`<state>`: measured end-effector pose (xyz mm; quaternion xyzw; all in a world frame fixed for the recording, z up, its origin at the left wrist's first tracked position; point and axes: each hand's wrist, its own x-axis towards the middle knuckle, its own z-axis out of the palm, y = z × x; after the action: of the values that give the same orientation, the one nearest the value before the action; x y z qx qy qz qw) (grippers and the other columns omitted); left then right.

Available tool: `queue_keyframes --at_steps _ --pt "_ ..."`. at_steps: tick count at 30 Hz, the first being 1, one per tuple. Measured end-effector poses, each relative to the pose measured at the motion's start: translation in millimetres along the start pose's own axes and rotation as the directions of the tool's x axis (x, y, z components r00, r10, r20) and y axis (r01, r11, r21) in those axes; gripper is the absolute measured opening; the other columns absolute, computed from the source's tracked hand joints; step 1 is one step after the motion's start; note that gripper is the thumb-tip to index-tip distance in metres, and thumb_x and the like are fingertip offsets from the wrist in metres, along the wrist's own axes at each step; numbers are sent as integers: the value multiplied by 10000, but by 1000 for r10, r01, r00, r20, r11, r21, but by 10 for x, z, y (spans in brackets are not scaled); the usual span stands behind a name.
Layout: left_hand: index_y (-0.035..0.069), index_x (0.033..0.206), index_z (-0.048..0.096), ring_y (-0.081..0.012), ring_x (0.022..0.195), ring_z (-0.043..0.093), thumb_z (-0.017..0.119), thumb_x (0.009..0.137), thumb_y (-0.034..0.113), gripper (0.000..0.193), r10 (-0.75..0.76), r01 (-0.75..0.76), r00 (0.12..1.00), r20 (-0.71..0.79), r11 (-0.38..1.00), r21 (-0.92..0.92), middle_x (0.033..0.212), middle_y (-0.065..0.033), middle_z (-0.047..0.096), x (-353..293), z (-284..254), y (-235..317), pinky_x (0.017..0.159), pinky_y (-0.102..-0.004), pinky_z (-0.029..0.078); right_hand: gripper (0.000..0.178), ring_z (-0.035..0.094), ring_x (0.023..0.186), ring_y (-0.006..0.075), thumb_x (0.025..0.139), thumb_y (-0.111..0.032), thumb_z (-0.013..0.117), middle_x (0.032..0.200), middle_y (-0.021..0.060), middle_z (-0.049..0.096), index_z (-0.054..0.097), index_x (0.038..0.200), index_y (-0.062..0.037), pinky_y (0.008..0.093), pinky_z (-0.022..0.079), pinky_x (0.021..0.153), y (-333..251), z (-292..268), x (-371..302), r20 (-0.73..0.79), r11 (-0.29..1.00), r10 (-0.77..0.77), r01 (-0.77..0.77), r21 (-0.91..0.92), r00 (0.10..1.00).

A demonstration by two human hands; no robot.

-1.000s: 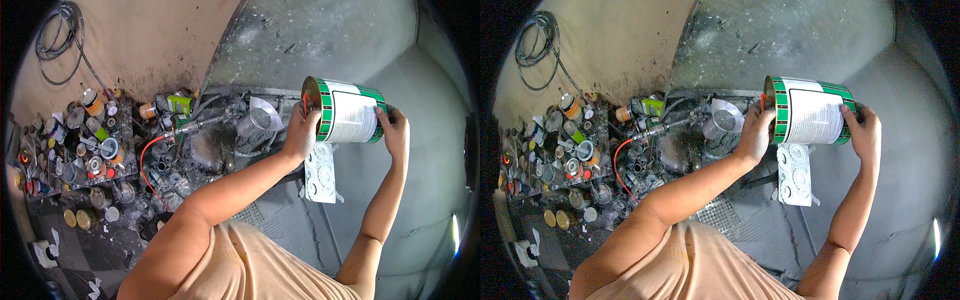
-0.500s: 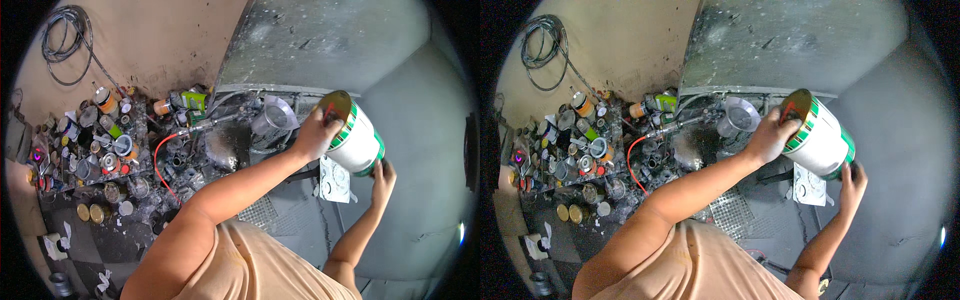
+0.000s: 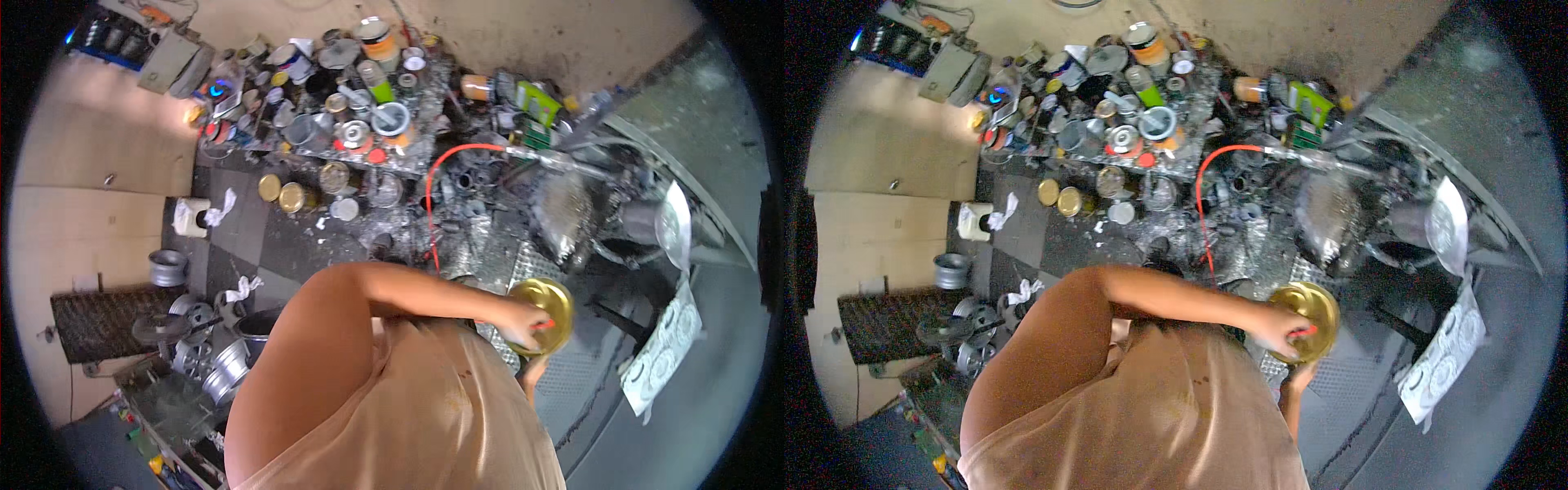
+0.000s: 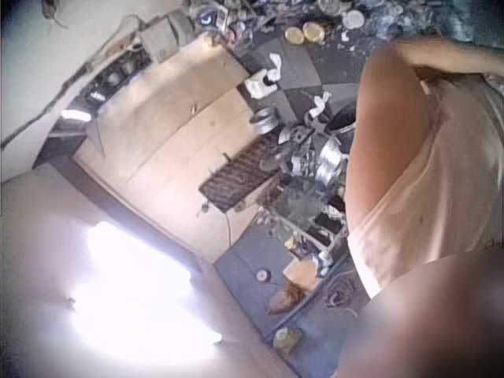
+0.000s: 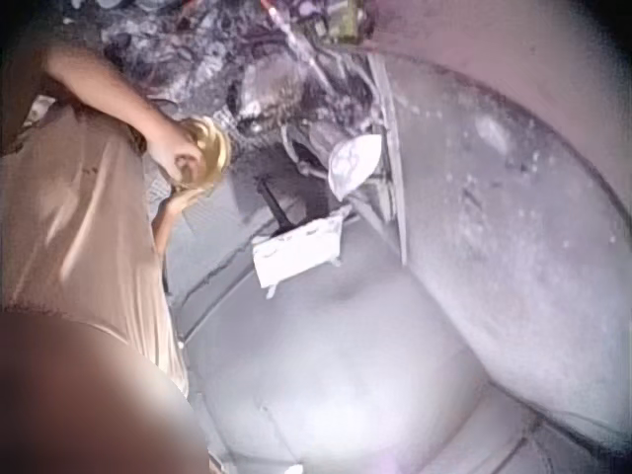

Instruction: Preparing paint and using a spray gun to paint small circular car parts.

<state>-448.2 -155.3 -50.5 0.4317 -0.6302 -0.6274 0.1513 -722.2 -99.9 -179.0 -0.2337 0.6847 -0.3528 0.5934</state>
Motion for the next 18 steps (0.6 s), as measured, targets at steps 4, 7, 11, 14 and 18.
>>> queue_keyframes --at_steps 4,7,11,14,18 --pt "36 995 608 -204 794 589 716 870 517 508 -331 316 936 -121 940 -128 844 -88 638 -679 18 -1504 744 -381 500 616 662 858 218 1011 -587 525 1060 103 671 593 1273 -33 371 566 665 677 174 376 249 777 309 -93 -623 918" --pt "19 1178 685 -324 1080 686 657 888 552 608 -358 347 887 -292 933 -90 1141 -216 716 -1487 1 -2593 917 -437 529 593 671 807 215 965 -519 659 1022 97 695 594 1295 -31 364 549 611 887 637 439 289 684 480 -147 -715 829" --pt "-22 1253 642 -405 1036 697 649 862 475 632 -683 599 602 -414 729 -332 1171 -270 699 -2435 -263 -3547 887 -512 544 579 683 814 216 948 -482 700 1010 97 706 592 1303 -38 353 543 617 895 1321 93 299 656 450 -84 -750 842" --pt "-23 1248 659 -391 1121 680 688 816 541 711 -756 497 336 -561 649 -577 1158 -263 709 -3112 -523 -4318 953 -443 534 547 684 825 215 949 -450 712 995 89 708 596 1292 -40 346 539 628 905 1643 -186 307 716 393 -79 -694 867" --pt "10 1274 660 -402 1154 663 679 820 582 730 -811 597 177 -558 539 -595 1205 -257 698 -4376 -947 -5734 976 -443 520 488 682 810 199 963 -409 705 979 81 709 607 1274 -46 355 539 647 1085 2224 -734 130 584 491 -215 -783 861"
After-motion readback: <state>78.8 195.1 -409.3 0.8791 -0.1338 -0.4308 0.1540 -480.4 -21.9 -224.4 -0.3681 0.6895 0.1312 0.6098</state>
